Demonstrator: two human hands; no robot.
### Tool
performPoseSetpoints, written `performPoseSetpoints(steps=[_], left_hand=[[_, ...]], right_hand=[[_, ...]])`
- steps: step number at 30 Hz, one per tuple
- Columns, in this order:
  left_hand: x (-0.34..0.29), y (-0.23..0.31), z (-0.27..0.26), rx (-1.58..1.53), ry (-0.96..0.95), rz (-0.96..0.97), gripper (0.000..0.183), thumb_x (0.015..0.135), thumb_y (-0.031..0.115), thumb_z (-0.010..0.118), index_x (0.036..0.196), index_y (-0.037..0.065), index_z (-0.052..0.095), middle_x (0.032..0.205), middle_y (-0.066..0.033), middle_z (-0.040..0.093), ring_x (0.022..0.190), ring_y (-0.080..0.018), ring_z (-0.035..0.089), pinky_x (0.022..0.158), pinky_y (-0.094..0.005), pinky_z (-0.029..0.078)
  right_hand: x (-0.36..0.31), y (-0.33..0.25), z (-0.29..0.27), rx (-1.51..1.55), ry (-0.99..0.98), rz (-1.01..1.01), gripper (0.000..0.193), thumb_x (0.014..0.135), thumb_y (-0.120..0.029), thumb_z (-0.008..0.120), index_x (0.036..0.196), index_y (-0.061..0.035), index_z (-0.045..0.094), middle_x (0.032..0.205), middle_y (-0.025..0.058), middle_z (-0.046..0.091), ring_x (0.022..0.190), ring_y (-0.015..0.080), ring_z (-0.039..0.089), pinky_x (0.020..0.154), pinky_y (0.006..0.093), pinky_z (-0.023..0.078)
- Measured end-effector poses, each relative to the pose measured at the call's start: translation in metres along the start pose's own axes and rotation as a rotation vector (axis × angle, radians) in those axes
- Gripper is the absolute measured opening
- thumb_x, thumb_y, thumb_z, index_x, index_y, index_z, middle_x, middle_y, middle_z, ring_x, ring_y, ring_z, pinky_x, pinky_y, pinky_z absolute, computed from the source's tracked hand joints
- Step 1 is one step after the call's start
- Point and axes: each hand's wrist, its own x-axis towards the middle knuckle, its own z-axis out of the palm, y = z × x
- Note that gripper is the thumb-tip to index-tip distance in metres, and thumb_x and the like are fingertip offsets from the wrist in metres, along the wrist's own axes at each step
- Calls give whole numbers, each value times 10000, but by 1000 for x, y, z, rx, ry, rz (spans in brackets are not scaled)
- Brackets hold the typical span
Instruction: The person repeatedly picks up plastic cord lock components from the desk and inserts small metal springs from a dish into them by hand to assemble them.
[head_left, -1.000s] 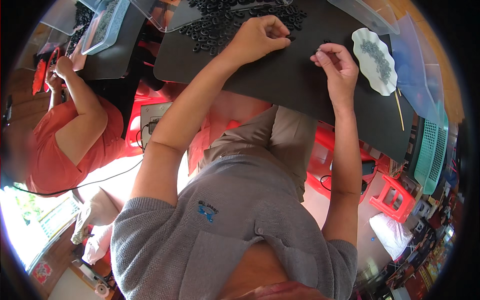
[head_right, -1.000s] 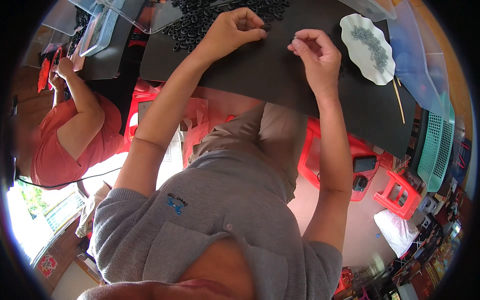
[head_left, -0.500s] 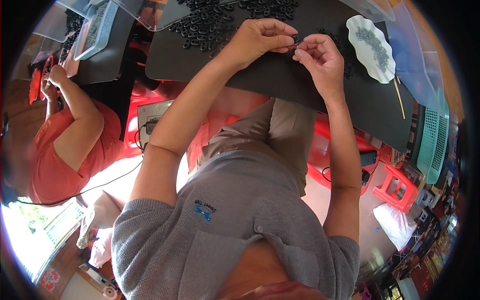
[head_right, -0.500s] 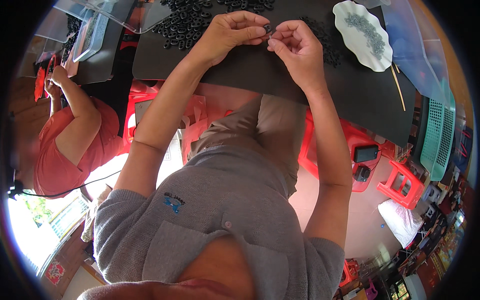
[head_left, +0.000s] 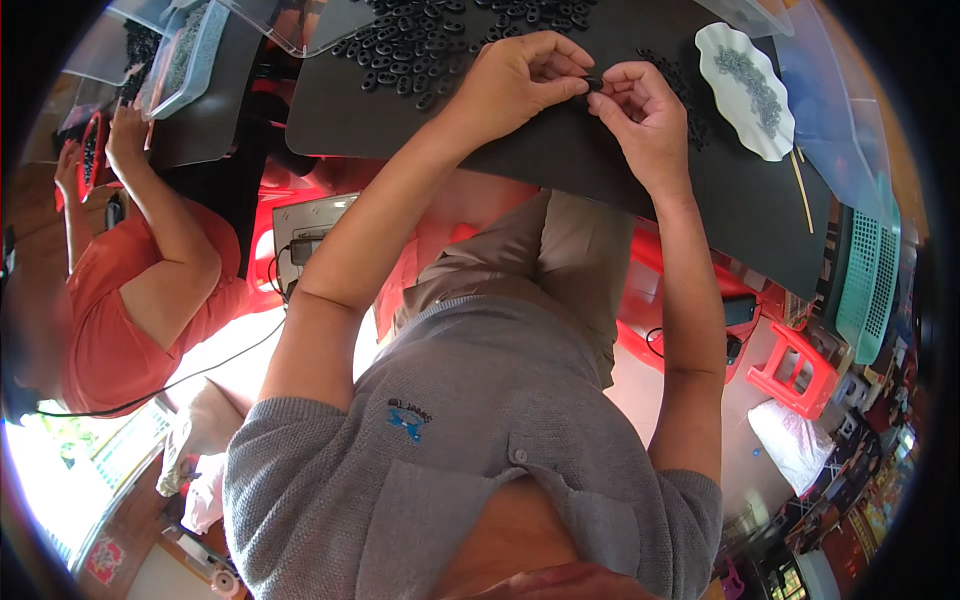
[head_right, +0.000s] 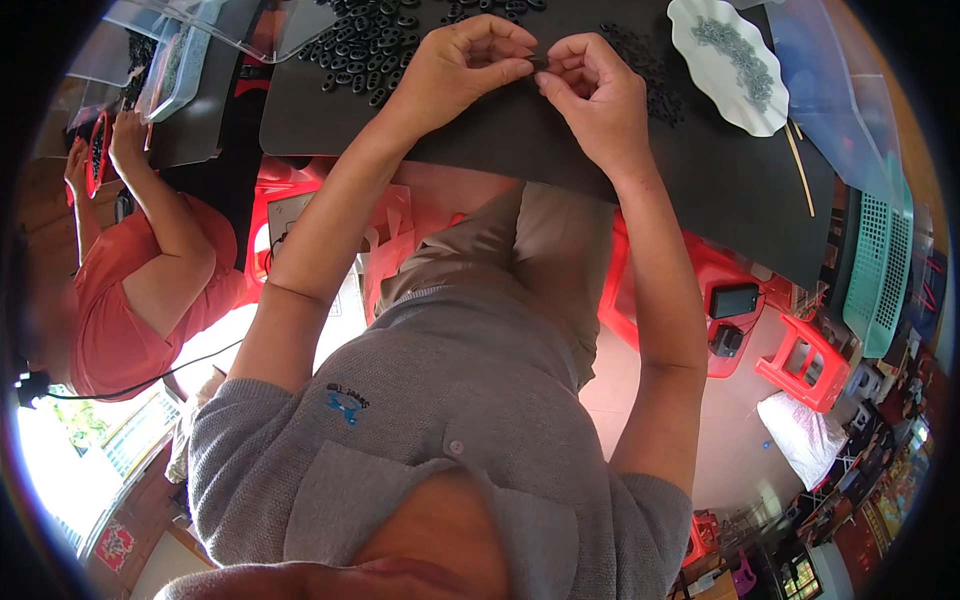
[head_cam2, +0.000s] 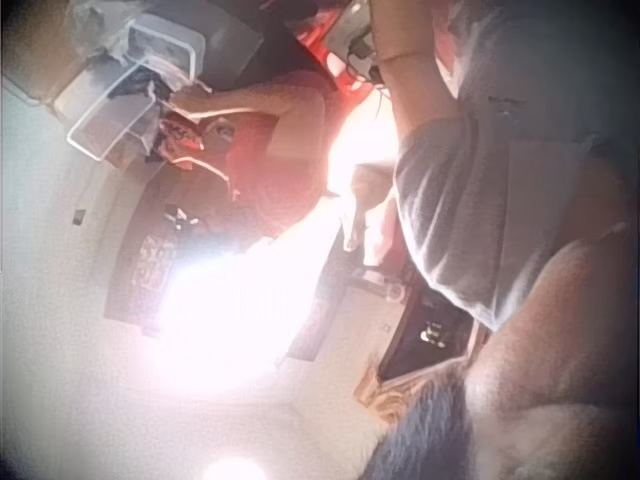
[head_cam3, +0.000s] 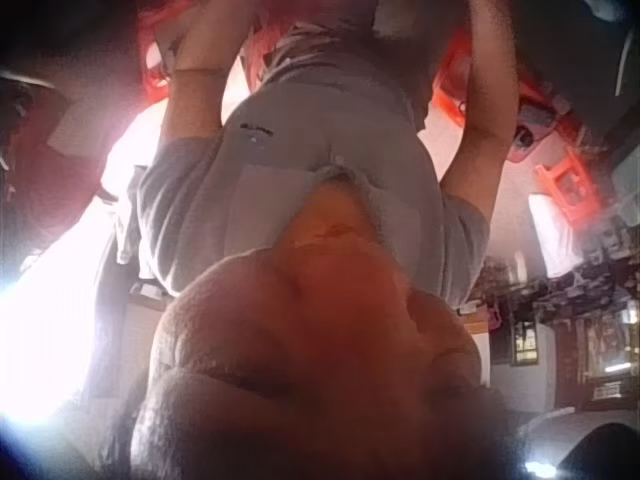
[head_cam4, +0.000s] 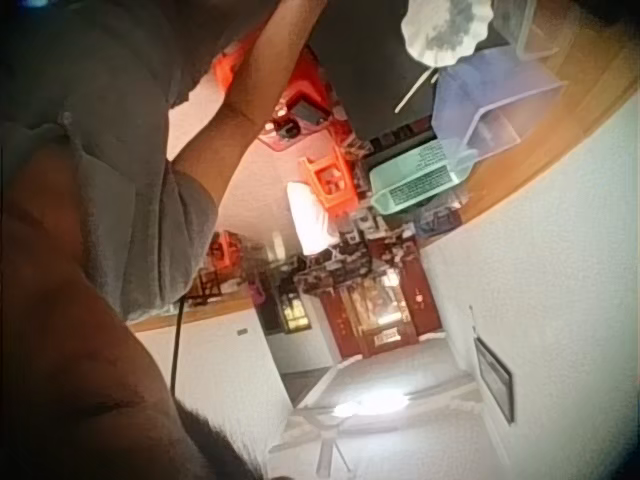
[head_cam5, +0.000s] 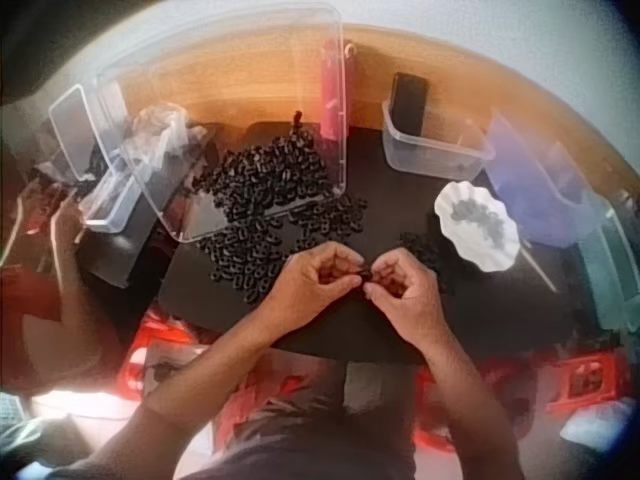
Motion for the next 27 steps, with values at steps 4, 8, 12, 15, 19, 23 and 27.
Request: performPoseSetpoints(steps=[4, 8, 12, 15, 19, 23, 27], left_hand=[[-3, 5, -1, 103, -13, -12, 174, 881, 55, 703, 1043, -7, 691, 930, -46, 718, 869, -88, 674, 807, -230, 543], [-3, 7, 1, 148, -4, -4, 163, 877, 48, 700, 1033, 2, 695, 919, -35, 724, 860, -88, 679, 803, -232, 550], [-3, 9, 1, 192, 3, 31, 160, 860, 47, 707, 1016, 11, 706, 903, -42, 730, 841, -102, 692, 795, -239, 555], [-5, 10, 1, 254, 7, 48, 165, 850, 58, 712, 1010, 19, 713, 886, -51, 732, 820, -113, 699, 774, -246, 555], [-5, 10, 1, 319, -2, 70, 149, 842, 70, 713, 985, 29, 726, 839, -57, 731, 791, -118, 702, 737, -253, 551], [-5, 8, 3, 330, -1, 98, 136, 838, 70, 712, 965, 27, 734, 832, -66, 731, 785, -127, 705, 733, -255, 552], [-6, 7, 4, 363, 10, 128, 141, 829, 76, 717, 962, 35, 742, 836, -74, 730, 773, -145, 709, 729, -264, 554]], right_hand=[[0, 0, 1, -144, 26, -55, 173, 808, -12, 737, 936, -52, 627, 808, 2, 679, 721, 50, 637, 657, 206, 519], [-1, -3, 2, -135, 35, -35, 173, 802, -15, 742, 929, -54, 630, 798, -1, 679, 721, 53, 639, 645, 210, 517], [-1, -3, 3, -193, 42, -52, 183, 791, -10, 744, 927, -54, 630, 781, 9, 676, 713, 61, 639, 632, 217, 512], [-1, -7, 5, -276, 44, -78, 196, 780, -6, 748, 929, -56, 632, 771, 20, 673, 696, 74, 638, 628, 225, 510], [-3, -10, 6, -335, 40, -87, 195, 772, -1, 749, 925, -55, 640, 762, 30, 670, 677, 92, 632, 615, 236, 503], [-4, -11, 5, -365, 35, -91, 180, 776, -1, 746, 919, -52, 650, 763, 28, 674, 680, 91, 632, 606, 236, 499], [-7, -12, 4, -362, 21, -51, 186, 775, -3, 749, 934, -54, 667, 777, 32, 682, 685, 96, 637, 603, 236, 496]])
